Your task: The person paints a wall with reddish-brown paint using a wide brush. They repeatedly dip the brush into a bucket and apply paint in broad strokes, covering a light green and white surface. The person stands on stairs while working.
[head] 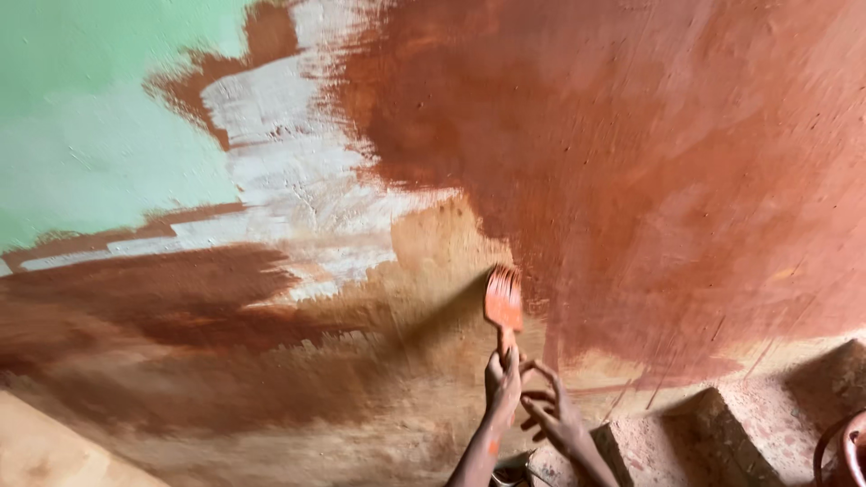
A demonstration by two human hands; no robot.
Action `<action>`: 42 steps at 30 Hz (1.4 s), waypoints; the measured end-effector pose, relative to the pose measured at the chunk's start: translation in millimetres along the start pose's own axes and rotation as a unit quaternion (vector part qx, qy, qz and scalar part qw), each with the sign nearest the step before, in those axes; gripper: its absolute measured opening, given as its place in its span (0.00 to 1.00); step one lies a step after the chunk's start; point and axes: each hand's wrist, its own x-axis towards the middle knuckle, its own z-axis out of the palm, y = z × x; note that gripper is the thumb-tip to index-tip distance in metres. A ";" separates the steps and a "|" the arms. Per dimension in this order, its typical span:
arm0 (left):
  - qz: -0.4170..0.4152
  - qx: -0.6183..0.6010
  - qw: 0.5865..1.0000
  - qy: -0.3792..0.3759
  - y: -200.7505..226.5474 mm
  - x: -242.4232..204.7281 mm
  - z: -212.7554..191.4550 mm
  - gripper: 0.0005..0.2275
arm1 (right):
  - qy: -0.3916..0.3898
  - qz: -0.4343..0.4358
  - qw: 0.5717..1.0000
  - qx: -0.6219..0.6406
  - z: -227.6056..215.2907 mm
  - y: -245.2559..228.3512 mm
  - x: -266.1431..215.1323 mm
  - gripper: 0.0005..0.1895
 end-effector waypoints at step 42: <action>0.077 0.131 0.988 0.025 136.2 60.5 -86.7 0.21 | 0.063 -0.208 0.976 -0.024 121.2 -97.6 56.6 0.31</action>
